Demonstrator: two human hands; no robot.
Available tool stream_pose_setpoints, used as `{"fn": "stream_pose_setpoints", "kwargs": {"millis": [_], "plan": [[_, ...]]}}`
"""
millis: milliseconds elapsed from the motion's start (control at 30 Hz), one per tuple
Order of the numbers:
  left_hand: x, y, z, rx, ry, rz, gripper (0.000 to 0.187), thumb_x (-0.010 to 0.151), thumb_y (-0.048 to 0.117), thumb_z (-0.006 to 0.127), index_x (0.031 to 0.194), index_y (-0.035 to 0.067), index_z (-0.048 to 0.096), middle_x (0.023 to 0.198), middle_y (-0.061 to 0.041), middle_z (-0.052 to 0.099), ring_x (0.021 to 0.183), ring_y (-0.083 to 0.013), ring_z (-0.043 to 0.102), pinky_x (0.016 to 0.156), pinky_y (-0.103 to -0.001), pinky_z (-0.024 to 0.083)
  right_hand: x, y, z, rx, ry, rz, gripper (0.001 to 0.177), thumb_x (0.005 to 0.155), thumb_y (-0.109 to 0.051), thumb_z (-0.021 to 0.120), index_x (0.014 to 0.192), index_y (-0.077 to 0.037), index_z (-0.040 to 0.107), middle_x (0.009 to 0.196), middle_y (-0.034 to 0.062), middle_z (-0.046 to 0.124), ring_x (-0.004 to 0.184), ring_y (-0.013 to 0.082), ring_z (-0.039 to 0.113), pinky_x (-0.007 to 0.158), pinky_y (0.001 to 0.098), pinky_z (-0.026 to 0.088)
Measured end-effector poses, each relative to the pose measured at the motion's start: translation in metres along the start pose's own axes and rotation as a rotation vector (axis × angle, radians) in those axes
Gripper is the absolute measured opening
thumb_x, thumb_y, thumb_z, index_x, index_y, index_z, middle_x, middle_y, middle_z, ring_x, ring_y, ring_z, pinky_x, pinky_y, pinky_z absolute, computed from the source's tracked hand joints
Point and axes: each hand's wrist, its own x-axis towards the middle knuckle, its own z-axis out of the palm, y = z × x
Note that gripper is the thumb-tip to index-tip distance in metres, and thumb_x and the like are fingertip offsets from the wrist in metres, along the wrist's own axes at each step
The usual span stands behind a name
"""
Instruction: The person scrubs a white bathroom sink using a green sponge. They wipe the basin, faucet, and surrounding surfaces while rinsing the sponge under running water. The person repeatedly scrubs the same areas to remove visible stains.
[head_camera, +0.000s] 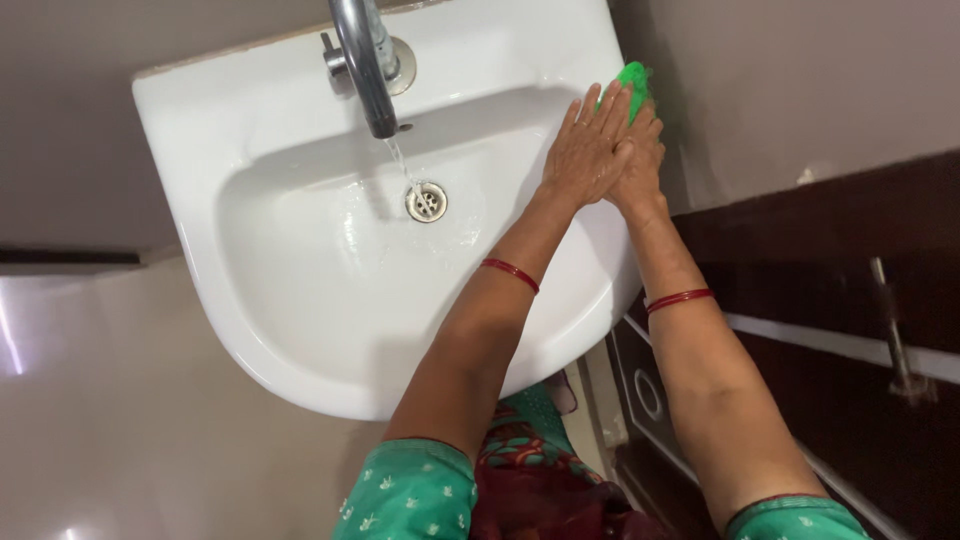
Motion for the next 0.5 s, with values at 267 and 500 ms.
{"fn": "stream_pose_setpoints", "kwargs": {"millis": [267, 500], "plan": [[-0.051, 0.019, 0.021, -0.063, -0.083, 0.075, 0.069, 0.102, 0.039, 0.027, 0.165, 0.017, 0.009, 0.172, -0.005, 0.015, 0.158, -0.0276, 0.012, 0.13, -0.047, 0.009, -0.069, -0.002, 0.006, -0.209, 0.01, 0.068, 0.103, 0.091, -0.046, 0.077, 0.159, 0.006, 0.02, 0.147, 0.0367, 0.027, 0.128, 0.0509, 0.039, 0.088, 0.0661, 0.051], [-0.1, 0.04, 0.027, -0.079, -0.161, 0.122, 0.069, 0.102, 0.039, 0.027, 0.165, 0.02, 0.006, 0.172, -0.005, 0.016, 0.159, -0.0281, 0.013, 0.13, -0.048, 0.01, -0.133, -0.009, 0.002, -0.197, -0.034, 0.161, 0.106, 0.09, -0.047, 0.078, 0.16, 0.004, 0.018, 0.148, 0.0421, 0.024, 0.132, 0.0549, 0.037, 0.085, 0.062, 0.057]]}}
